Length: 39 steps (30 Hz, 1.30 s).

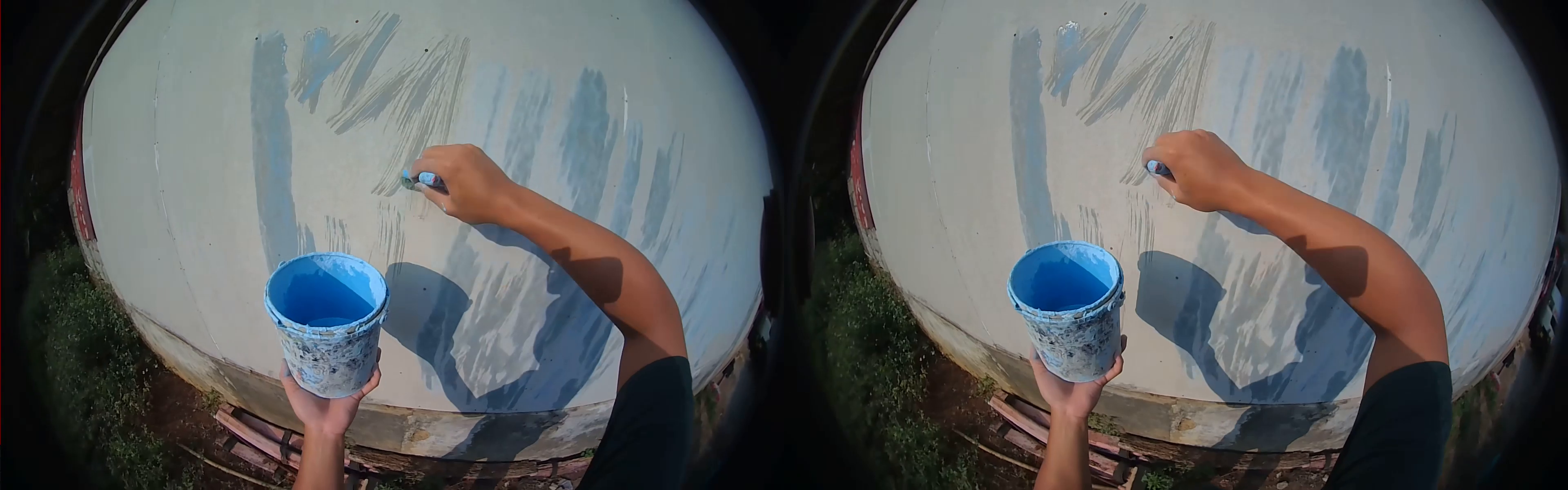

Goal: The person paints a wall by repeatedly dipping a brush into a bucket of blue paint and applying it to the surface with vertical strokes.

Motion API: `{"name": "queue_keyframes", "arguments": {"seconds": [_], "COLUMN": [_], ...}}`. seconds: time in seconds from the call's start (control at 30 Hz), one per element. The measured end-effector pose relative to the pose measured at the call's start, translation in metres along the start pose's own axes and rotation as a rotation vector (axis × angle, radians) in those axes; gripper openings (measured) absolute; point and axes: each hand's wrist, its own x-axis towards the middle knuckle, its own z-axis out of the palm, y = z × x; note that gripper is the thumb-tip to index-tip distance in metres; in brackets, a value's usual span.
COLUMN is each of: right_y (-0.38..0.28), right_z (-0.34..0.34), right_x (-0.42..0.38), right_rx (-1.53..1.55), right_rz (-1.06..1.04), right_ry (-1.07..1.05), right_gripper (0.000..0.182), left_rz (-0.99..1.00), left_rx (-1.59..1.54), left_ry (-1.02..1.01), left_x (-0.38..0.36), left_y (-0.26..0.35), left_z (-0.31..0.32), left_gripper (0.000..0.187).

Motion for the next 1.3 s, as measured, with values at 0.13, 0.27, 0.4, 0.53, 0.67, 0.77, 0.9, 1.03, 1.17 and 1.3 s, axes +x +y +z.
{"name": "queue_keyframes", "arguments": {"seconds": [0.13,0.27,0.4,0.53,0.67,0.77,0.9,1.03,1.17,1.3], "right_y": [0.072,0.078,0.028,-0.002,0.040,0.060,0.102,0.058,-0.009,0.010], "right_z": [-0.062,-0.023,0.071,0.085,0.035,-0.027,-0.031,0.052,0.097,0.055], "right_x": [0.091,0.090,0.005,-0.029,0.011,0.059,0.084,0.013,-0.038,0.003], "right_rx": [-0.422,-0.627,-0.398,0.066,0.106,-0.243,-0.594,-0.373,0.081,0.054], "right_rz": [-0.139,-0.286,-0.518,-0.245,-0.015,-0.096,-0.239,-0.445,-0.288,-0.096], "right_ry": [0.376,0.423,0.228,-0.114,0.080,0.378,0.594,0.354,-0.057,0.057], "right_gripper": [0.017,0.008,0.016,0.013,0.017,0.012,0.010,0.012,0.015,0.016], "left_rz": [0.097,0.135,0.183,0.221,0.228,0.234,0.215,0.146,0.127,0.059], "left_rx": [0.036,0.047,0.058,0.083,0.137,0.133,0.120,0.106,0.160,0.172], "left_ry": [0.037,0.013,0.069,0.078,0.016,-0.013,0.003,-0.004,0.054,0.007], "left_x": [-0.002,-0.002,-0.006,-0.005,-0.001,0.001,0.004,0.004,0.002,0.005], "left_y": [-0.010,-0.014,-0.017,-0.017,-0.010,-0.007,0.000,0.006,0.016,0.022], "left_z": [0.002,0.004,0.007,0.006,-0.003,-0.008,-0.014,-0.014,-0.014,-0.012], "left_gripper": [0.103,0.103,0.102,0.100,0.100,0.100,0.101,0.102,0.101,0.100]}}
